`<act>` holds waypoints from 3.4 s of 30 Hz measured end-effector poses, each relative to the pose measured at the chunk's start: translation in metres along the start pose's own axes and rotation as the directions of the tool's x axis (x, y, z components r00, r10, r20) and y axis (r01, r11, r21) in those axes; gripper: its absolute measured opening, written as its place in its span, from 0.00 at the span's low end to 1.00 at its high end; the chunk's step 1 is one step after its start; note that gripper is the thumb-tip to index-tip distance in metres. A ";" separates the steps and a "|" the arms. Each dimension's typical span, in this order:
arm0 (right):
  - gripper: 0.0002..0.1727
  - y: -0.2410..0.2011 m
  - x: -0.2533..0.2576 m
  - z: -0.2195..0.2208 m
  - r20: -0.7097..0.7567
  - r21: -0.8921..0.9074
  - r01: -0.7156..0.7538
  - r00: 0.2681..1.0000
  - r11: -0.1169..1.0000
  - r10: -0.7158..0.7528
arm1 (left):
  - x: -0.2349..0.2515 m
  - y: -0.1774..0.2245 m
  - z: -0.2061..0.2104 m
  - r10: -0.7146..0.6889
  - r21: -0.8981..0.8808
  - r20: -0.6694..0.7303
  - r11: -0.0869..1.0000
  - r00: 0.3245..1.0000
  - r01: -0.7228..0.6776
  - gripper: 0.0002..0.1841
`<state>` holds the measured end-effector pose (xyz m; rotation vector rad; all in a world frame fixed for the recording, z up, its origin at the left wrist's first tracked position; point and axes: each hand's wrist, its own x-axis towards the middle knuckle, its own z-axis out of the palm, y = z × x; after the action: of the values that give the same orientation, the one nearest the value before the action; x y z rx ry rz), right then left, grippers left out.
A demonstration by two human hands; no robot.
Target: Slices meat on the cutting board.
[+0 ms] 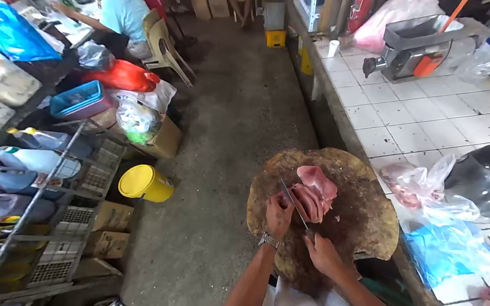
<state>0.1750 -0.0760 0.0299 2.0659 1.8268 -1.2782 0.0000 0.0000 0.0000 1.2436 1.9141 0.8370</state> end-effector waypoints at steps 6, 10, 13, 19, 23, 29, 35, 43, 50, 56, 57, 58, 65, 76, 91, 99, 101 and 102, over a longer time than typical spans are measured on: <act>0.32 0.019 -0.004 -0.013 -0.102 0.399 0.128 0.990 0.908 -0.094 | 0.001 -0.006 -0.005 -0.034 0.053 0.033 0.998 0.999 0.033 0.33; 0.28 -0.014 -0.037 -0.037 -0.502 0.316 0.457 0.824 0.831 -0.262 | -0.006 -0.020 -0.007 0.005 -0.084 -0.018 0.996 1.000 -0.007 0.23; 0.26 -0.022 -0.037 -0.021 -0.631 0.203 0.611 0.679 0.765 -0.375 | -0.009 -0.024 -0.005 0.007 -0.131 -0.045 0.991 0.999 -0.013 0.21; 0.37 0.002 -0.007 0.001 0.027 0.057 -0.043 0.999 0.997 0.042 | -0.011 -0.019 -0.009 -0.044 -0.040 -0.068 0.998 0.997 0.041 0.21; 0.36 0.002 0.000 0.001 -0.051 0.185 -0.015 0.998 0.983 0.025 | -0.006 -0.008 -0.017 -0.131 0.030 0.014 0.991 0.991 0.131 0.25; 0.34 0.000 -0.035 0.009 -0.267 0.234 0.170 0.958 0.957 -0.105 | 0.001 -0.017 -0.028 -0.212 -0.125 0.120 0.966 0.970 0.227 0.19; 0.33 0.049 -0.071 0.027 -0.079 0.104 0.076 0.995 0.992 -0.068 | -0.019 -0.027 -0.033 -0.325 -0.389 0.058 0.863 0.944 0.322 0.18; 0.34 0.048 -0.042 0.015 -0.077 0.232 0.041 0.997 0.972 -0.023 | -0.032 -0.023 -0.058 0.467 0.053 0.056 0.881 0.882 -0.470 0.22; 0.33 0.031 -0.030 0.016 -0.085 0.104 0.014 0.996 0.994 -0.005 | -0.060 -0.079 -0.026 0.524 0.077 0.039 0.847 0.851 -0.525 0.15; 0.30 -0.019 -0.061 -0.001 -0.371 0.192 0.284 0.907 0.939 -0.198 | -0.057 -0.072 -0.012 0.500 0.037 -0.024 0.866 0.866 -0.499 0.11; 0.28 -0.029 -0.069 -0.003 -0.528 0.179 0.440 0.798 0.880 -0.292 | -0.056 -0.073 -0.013 0.502 0.018 -0.017 0.865 0.865 -0.501 0.11; 0.26 -0.039 -0.074 -0.006 -0.654 0.148 0.593 0.659 0.791 -0.372 | -0.055 -0.075 -0.013 0.506 0.003 -0.014 0.863 0.863 -0.506 0.11; 0.31 -0.017 -0.046 0.027 -0.223 0.031 0.180 0.960 0.983 -0.168 | -0.054 -0.077 -0.015 0.529 0.051 -0.028 0.848 0.848 -0.527 0.10; 0.32 0.009 -0.026 0.029 -0.086 0.116 0.019 0.996 0.993 -0.009 | -0.034 -0.004 -0.006 0.022 0.397 0.140 0.915 0.990 -0.077 0.38; 0.36 -0.008 -0.049 0.012 -0.238 0.180 0.188 0.961 0.966 -0.143 | -0.038 -0.072 -0.058 0.330 0.186 0.018 0.926 0.944 -0.328 0.19; 0.29 -0.027 -0.073 0.005 -0.588 0.126 0.618 0.676 0.776 -0.444 | -0.047 -0.084 -0.037 0.501 0.167 -0.067 0.858 0.863 -0.485 0.13; 0.29 -0.022 -0.073 0.009 -0.609 0.089 0.642 0.640 0.761 -0.469 | -0.048 -0.087 -0.032 0.459 0.175 -0.136 0.884 0.878 -0.434 0.13; 0.29 -0.016 -0.070 0.015 -0.609 0.057 0.634 0.634 0.771 -0.477 | -0.047 -0.089 -0.029 0.454 0.181 -0.158 0.887 0.877 -0.426 0.13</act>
<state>0.1586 -0.1343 0.0715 2.2713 2.9138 -1.1239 -0.0528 -0.0775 -0.0461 1.7868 1.8930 1.1057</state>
